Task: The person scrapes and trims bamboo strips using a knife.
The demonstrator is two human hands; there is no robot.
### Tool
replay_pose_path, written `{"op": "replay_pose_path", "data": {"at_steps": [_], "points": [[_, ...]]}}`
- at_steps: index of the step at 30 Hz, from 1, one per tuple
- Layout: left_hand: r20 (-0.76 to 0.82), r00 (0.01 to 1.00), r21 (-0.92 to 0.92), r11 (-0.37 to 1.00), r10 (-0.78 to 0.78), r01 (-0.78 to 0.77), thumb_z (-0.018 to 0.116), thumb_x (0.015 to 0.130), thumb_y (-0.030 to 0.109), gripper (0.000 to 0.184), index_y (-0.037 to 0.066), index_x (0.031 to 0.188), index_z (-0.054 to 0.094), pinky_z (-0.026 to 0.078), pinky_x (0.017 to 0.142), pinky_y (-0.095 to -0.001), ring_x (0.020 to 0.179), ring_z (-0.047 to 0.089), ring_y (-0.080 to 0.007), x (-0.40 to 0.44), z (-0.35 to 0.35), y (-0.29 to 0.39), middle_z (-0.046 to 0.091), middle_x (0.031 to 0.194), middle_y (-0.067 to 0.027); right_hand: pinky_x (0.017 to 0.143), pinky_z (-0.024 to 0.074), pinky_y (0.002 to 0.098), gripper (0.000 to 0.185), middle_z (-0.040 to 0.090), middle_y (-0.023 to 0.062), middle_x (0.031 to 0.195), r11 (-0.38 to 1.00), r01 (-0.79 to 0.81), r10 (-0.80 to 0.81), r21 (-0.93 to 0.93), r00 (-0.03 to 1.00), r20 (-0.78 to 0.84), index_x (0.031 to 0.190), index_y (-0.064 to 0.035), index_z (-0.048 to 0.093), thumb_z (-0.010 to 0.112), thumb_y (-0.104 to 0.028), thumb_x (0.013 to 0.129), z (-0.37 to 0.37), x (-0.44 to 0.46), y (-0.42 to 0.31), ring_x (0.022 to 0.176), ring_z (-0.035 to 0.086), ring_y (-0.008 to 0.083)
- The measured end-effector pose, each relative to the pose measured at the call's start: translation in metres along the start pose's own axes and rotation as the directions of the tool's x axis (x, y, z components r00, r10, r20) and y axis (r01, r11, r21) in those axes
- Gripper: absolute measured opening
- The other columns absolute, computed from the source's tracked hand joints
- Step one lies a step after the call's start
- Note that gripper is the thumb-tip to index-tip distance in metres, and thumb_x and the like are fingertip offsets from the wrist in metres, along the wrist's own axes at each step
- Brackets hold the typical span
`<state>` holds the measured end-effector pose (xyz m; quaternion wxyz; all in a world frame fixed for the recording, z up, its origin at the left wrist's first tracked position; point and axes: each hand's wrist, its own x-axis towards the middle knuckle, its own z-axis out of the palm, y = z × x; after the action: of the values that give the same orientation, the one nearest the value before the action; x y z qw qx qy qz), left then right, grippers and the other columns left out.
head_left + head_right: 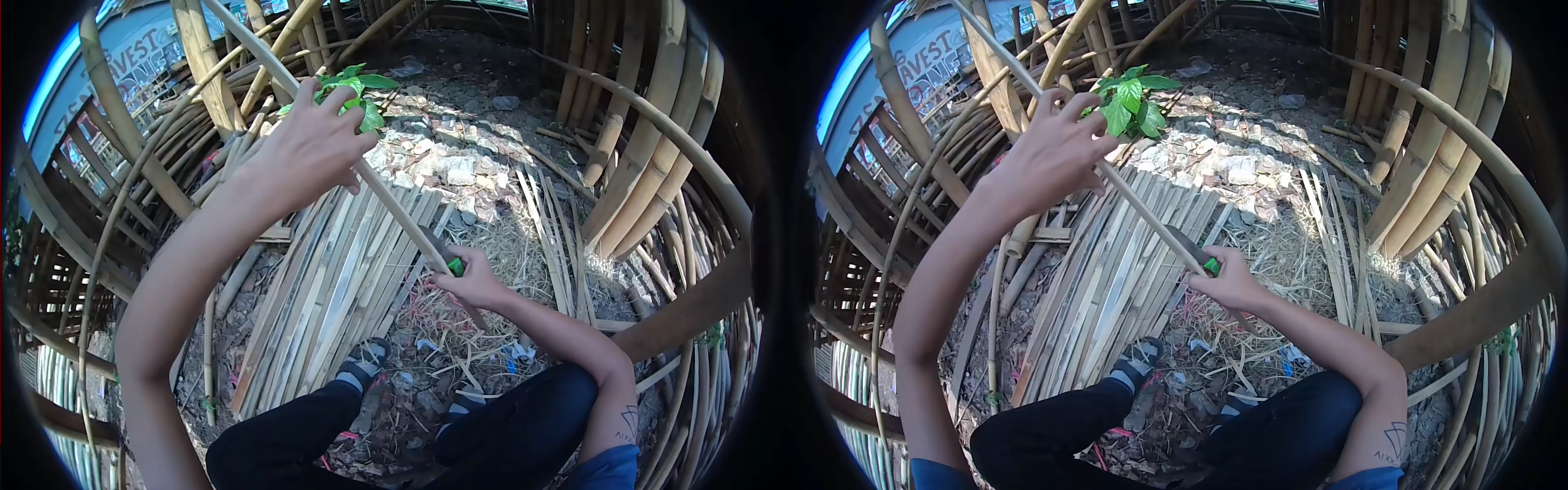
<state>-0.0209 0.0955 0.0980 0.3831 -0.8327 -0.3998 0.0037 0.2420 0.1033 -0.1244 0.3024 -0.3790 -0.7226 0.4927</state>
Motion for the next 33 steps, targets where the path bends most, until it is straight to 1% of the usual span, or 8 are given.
{"op": "replay_pose_path", "data": {"at_steps": [1, 4, 7, 11, 19, 24, 30, 33], "points": [[-0.039, 0.998, 0.111, 0.992, -0.056, 0.060, 0.083, 0.072, 0.034, 0.048, 0.013, 0.111, 0.066, 0.036, 0.104, -0.0522, 0.131, 0.046, -0.0278, 0.008, -0.013, 0.015, 0.063, 0.116, -0.0071, 0.065, 0.0495, 0.0261, 0.020, 0.065, 0.0030, 0.079, 0.998, 0.014, -0.005, 0.066, 0.991, -0.136, 0.096, 0.0007, 0.067, 0.074, -0.011, 0.081, 0.005, 0.004, -0.001, 0.074, 0.062, 0.0091], [-0.291, 0.956, -0.401, 0.912, -0.035, -0.088, 0.070, 0.088, 0.037, 0.036, 0.006, 0.107, 0.063, 0.041, 0.092, -0.0506, 0.116, 0.054, -0.0275, 0.019, -0.046, 0.091, 0.062, 0.111, -0.0094, 0.057, 0.0453, 0.0236, 0.017, 0.061, -0.0005, 0.073, 0.964, 0.264, -0.256, -0.028, 0.896, -0.362, 0.096, 0.0016, 0.065, 0.070, -0.007, 0.083, 0.019, 0.017, 0.000, 0.065, 0.057, 0.0061], [-0.573, 0.819, -0.785, 0.276, 0.019, -0.555, 0.063, 0.091, 0.039, 0.037, 0.003, 0.101, 0.059, 0.041, 0.089, -0.0452, 0.103, 0.056, -0.0283, 0.016, -0.074, 0.211, 0.060, 0.105, -0.0107, 0.051, 0.0414, 0.0240, 0.014, 0.060, 0.0001, 0.072, 0.992, 0.067, -0.022, 0.111, 0.930, -0.367, 0.094, 0.0014, 0.063, 0.067, -0.005, 0.082, 0.030, 0.025, 0.009, 0.061, 0.054, 0.0066], [-0.826, 0.562, -0.421, -0.623, -0.037, -0.660, 0.045, 0.104, 0.041, 0.040, 0.015, 0.132, 0.057, 0.035, 0.099, -0.0702, 0.128, 0.050, -0.0294, 0.007, -0.131, 0.312, 0.060, 0.127, -0.0190, 0.054, 0.0429, 0.0256, 0.011, 0.061, 0.0017, 0.073, 0.982, 0.083, -0.008, 0.170, 0.916, -0.400, 0.088, 0.0020, 0.062, 0.067, -0.005, 0.081, 0.042, 0.030, 0.000, 0.062, 0.054, 0.0065], [-0.793, 0.591, -0.605, -0.309, 0.149, -0.734, 0.059, 0.088, 0.022, 0.033, -0.001, 0.112, 0.061, 0.044, 0.092, -0.0488, 0.112, 0.056, -0.0298, 0.040, -0.125, 0.310, 0.059, 0.109, -0.0153, 0.054, 0.0427, 0.0253, 0.010, 0.060, 0.0012, 0.073, 0.987, 0.091, -0.024, 0.134, 0.900, -0.435, 0.089, 0.0017, 0.061, 0.066, -0.004, 0.081, 0.035, 0.019, 0.002, 0.061, 0.053, 0.0066], [-0.412, 0.896, -0.908, 0.007, 0.165, -0.419, 0.059, 0.081, 0.015, 0.022, 0.003, 0.095, 0.071, 0.053, 0.076, -0.0512, 0.091, 0.068, -0.0373, 0.015, -0.161, 0.293, 0.069, 0.094, -0.0208, 0.052, 0.0420, 0.0251, 0.009, 0.058, 0.0005, 0.070, 0.985, 0.132, -0.071, 0.110, 0.896, -0.438, 0.086, 0.0009, 0.059, 0.066, -0.005, 0.082, 0.029, 0.013, -0.003, 0.060, 0.053, 0.0058], [-0.258, 0.912, -0.930, -0.337, 0.319, -0.145, 0.058, 0.077, 0.005, 0.020, -0.003, 0.088, 0.072, 0.056, 0.071, -0.0473, 0.082, 0.070, -0.0403, 0.005, -0.160, 0.277, 0.070, 0.085, -0.0259, 0.050, 0.0418, 0.0245, 0.009, 0.058, 0.0007, 0.069, 0.982, 0.185, -0.146, 0.040, 0.874, -0.464, 0.086, 0.0002, 0.058, 0.066, -0.004, 0.083, 0.027, 0.008, -0.013, 0.057, 0.053, 0.0053], [-0.228, 0.911, -0.973, -0.127, 0.343, -0.195, 0.058, 0.079, 0.006, 0.022, -0.003, 0.092, 0.073, 0.056, 0.071, -0.0466, 0.084, 0.071, -0.0400, -0.004, -0.161, 0.280, 0.070, 0.089, -0.0257, 0.047, 0.0412, 0.0245, 0.008, 0.059, 0.0010, 0.067, 0.983, 0.169, -0.120, 0.068, 0.881, -0.458, 0.087, -0.0004, 0.058, 0.065, -0.003, 0.083, 0.029, 0.005, -0.021, 0.053, 0.054, 0.0060]]}}
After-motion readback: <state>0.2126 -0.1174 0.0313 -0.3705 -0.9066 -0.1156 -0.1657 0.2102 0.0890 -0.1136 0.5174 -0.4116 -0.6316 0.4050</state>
